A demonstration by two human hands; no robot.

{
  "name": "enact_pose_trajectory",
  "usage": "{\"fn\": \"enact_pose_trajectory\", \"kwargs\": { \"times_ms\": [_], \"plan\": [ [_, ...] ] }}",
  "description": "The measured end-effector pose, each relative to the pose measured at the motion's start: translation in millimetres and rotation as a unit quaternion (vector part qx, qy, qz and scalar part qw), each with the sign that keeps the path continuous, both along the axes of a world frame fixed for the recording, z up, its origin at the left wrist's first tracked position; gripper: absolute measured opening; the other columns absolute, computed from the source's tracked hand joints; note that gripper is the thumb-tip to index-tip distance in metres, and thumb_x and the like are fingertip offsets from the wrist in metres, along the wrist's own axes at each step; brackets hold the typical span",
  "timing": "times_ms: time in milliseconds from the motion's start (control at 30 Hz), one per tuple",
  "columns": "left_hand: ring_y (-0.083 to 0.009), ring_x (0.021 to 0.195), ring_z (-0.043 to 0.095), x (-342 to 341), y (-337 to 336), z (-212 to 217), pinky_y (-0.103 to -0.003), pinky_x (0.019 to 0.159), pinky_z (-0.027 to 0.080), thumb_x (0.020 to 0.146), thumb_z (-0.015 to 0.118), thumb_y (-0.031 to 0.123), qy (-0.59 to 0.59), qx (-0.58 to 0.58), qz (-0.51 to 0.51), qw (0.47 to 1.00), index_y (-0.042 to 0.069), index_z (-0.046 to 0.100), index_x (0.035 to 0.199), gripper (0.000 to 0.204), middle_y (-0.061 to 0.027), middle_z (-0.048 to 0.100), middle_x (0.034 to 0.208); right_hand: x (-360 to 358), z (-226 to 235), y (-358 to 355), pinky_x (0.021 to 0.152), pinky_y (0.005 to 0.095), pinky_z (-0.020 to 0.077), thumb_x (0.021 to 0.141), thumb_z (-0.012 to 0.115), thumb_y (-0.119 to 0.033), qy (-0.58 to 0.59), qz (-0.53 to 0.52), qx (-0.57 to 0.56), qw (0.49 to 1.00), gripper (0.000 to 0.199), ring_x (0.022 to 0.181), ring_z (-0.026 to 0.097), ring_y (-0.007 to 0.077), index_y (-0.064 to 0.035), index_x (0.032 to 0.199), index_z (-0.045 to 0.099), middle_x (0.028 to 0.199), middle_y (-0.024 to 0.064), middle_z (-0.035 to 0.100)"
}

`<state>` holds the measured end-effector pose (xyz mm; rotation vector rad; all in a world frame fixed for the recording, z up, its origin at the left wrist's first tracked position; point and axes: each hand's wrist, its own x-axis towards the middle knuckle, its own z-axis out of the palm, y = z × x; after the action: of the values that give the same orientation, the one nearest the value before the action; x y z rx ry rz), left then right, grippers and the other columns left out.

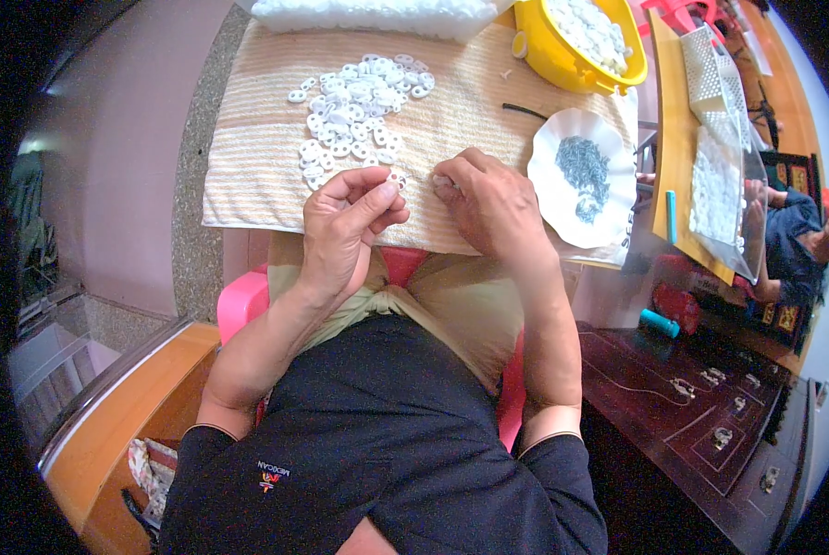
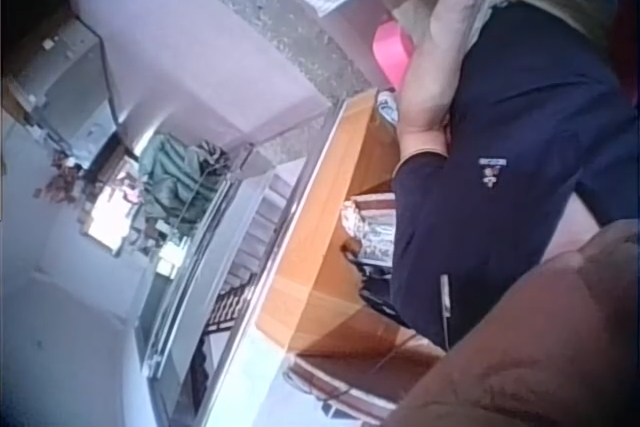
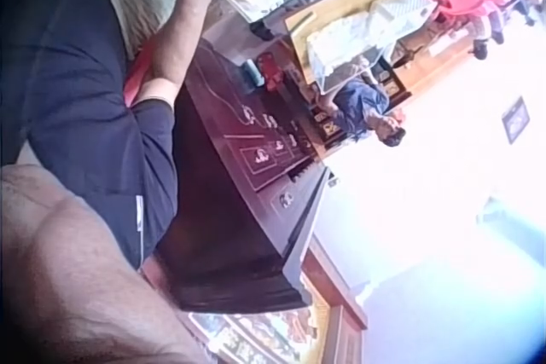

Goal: Assembling small white plastic components by manually inserting small pieces into them.

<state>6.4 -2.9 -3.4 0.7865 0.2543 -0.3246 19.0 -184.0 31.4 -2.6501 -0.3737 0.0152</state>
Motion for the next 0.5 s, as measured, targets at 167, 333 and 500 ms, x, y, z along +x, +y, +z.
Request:
{"fn": "enact_pose_trajectory", "kwargs": {
  "times_ms": [167,333,500],
  "plan": [
    [-0.0120,0.074,0.064,-0.1,0.2,0.0,-0.025,0.069,0.057,0.086,0.066,0.002,-0.002,0.003,-0.002,1.000,-0.004,0.063,0.101,0.016,-0.0082,0.065,0.088,0.2,-0.1,-0.6,0.072,0.0394,0.0508,0.086,0.062,-0.018,0.009,0.007,0.006,1.000,0.012,0.084,0.063,0.0289,-0.0106,0.095,0.067,0.089,0.0087,0.063],
    [-0.0119,0.074,0.064,-0.3,0.3,0.8,-0.025,0.069,0.057,0.086,0.066,0.002,0.001,0.001,-0.004,1.000,-0.004,0.063,0.101,0.016,-0.0084,0.065,0.088,-0.9,0.2,-3.3,0.068,0.0379,0.0505,0.085,0.064,-0.015,0.029,-0.003,0.066,0.997,0.014,0.076,0.063,0.0290,-0.0108,0.097,0.070,0.084,0.0093,0.064],
    [-0.0139,0.078,0.065,0.0,1.7,-1.1,-0.028,0.072,0.058,0.087,0.064,0.001,-0.001,0.003,-0.020,1.000,-0.002,0.060,0.105,0.018,-0.0082,0.065,0.090,0.3,-8.1,-11.9,0.065,0.0351,0.0496,0.082,0.066,-0.008,0.049,0.004,0.157,0.986,0.016,0.071,0.063,0.0276,-0.0066,0.097,0.069,0.083,0.0116,0.064]
  ]
}}
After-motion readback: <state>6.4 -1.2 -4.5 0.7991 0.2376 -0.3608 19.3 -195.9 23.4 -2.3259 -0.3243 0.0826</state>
